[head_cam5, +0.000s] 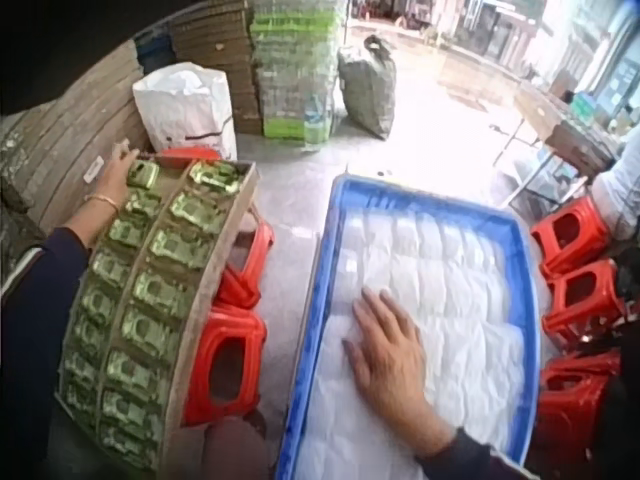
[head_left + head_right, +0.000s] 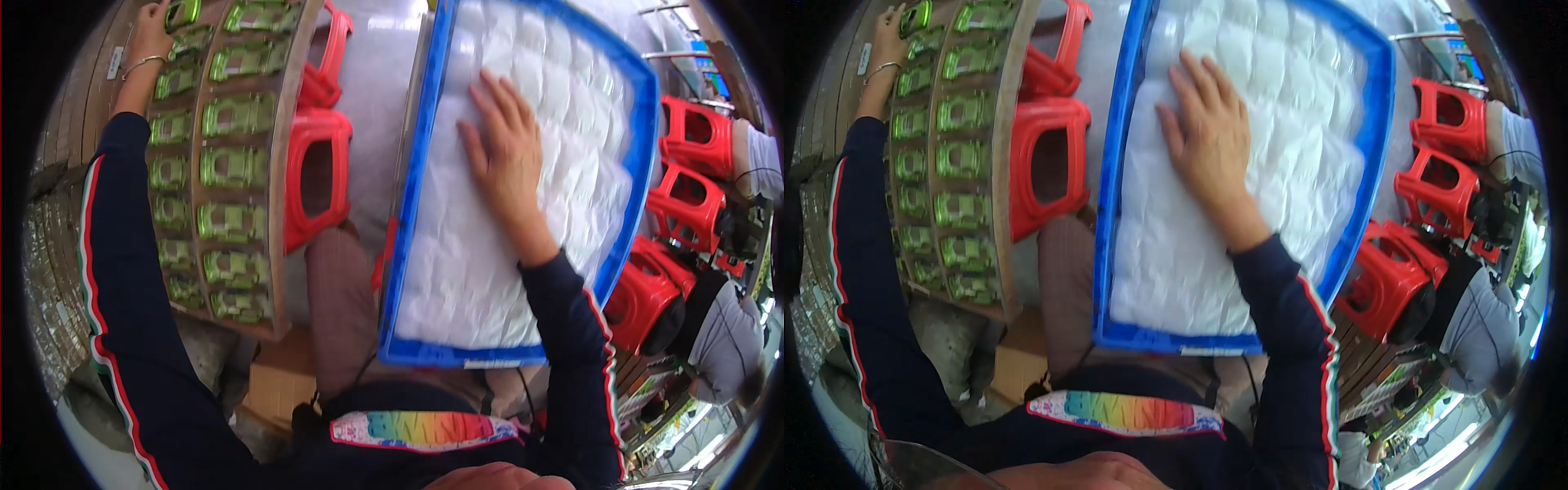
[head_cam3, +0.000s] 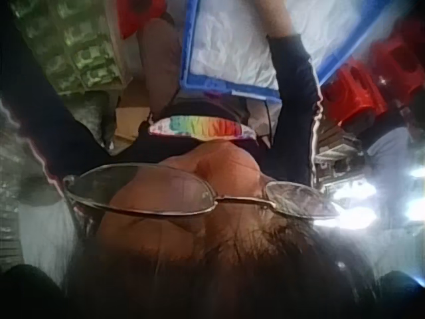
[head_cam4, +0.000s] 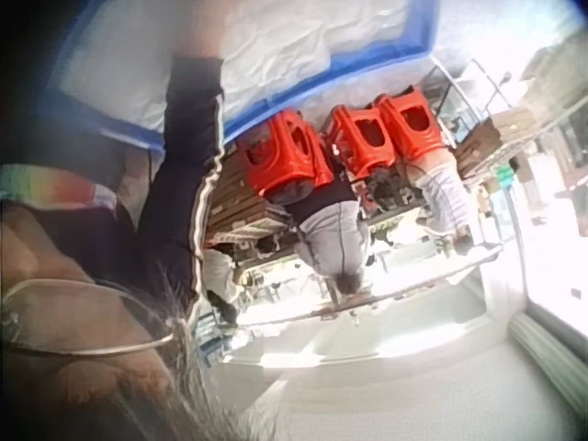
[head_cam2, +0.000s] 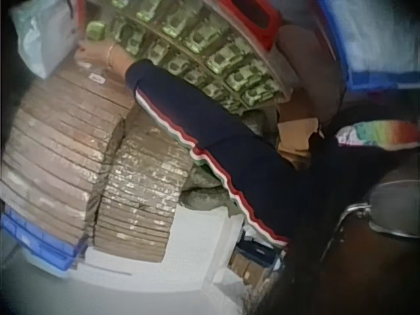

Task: The person assembles toy cars by hand, joining plastic body parts to plastic chassis at a production workstation.

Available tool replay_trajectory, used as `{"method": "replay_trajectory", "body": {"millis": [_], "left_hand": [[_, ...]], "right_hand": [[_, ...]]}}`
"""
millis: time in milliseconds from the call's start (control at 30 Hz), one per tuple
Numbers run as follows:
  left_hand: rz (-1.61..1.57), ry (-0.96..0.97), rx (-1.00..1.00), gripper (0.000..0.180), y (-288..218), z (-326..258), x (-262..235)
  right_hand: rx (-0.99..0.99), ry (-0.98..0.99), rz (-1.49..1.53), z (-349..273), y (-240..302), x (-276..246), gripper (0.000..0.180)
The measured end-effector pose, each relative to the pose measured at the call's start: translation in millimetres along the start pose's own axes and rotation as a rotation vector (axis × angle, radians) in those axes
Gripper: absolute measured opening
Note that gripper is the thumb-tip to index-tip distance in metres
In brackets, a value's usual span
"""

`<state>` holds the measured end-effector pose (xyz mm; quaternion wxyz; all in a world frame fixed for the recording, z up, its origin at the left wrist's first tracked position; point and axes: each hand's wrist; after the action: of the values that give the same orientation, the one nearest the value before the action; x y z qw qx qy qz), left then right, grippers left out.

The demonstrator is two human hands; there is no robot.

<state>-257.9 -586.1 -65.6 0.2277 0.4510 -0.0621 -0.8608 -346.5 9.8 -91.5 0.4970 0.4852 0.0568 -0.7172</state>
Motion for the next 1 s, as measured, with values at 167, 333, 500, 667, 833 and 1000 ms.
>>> {"method": "replay_trajectory", "body": {"millis": [167, 333, 500, 667, 833, 1000], "left_hand": [[-0.138, -0.009, -0.365, 0.065, -65.4, -8.0, -94.1], [-0.880, 0.053, -1.066, 0.068, -131.7, -57.3, -191.2], [-1.987, 0.236, -1.368, 0.038, -219.2, -141.9, -250.2], [-2.384, 0.307, -1.617, 0.055, -303.5, -203.0, -314.5], [-2.466, 0.454, -1.669, 0.059, -358.0, -232.9, -348.9], [-2.506, 0.555, -1.672, 0.053, -378.6, -242.7, -365.6]], "right_hand": [[-0.032, -0.033, -0.046, -6.8, -12.5, 5.2, 0.041], [-0.110, 0.004, 0.020, -28.6, 32.7, -28.3, 0.041], [-0.104, 0.295, 0.249, -101.3, 73.3, -73.8, 0.036], [-0.261, 0.365, 0.196, -108.4, 93.7, -91.8, 0.038], [-0.350, 0.406, -0.045, -98.8, 92.6, -94.9, 0.043], [-0.372, 0.467, -0.117, -96.1, 96.6, -89.6, 0.052]]}}
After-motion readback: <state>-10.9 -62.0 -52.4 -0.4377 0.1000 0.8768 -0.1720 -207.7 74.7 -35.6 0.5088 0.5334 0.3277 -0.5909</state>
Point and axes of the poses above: each hand's wrist, its own z-axis towards the middle knuckle, its own x-axis out of the palm, y = z × x, and after that the axes turned 11 degrees about -y, right-handed
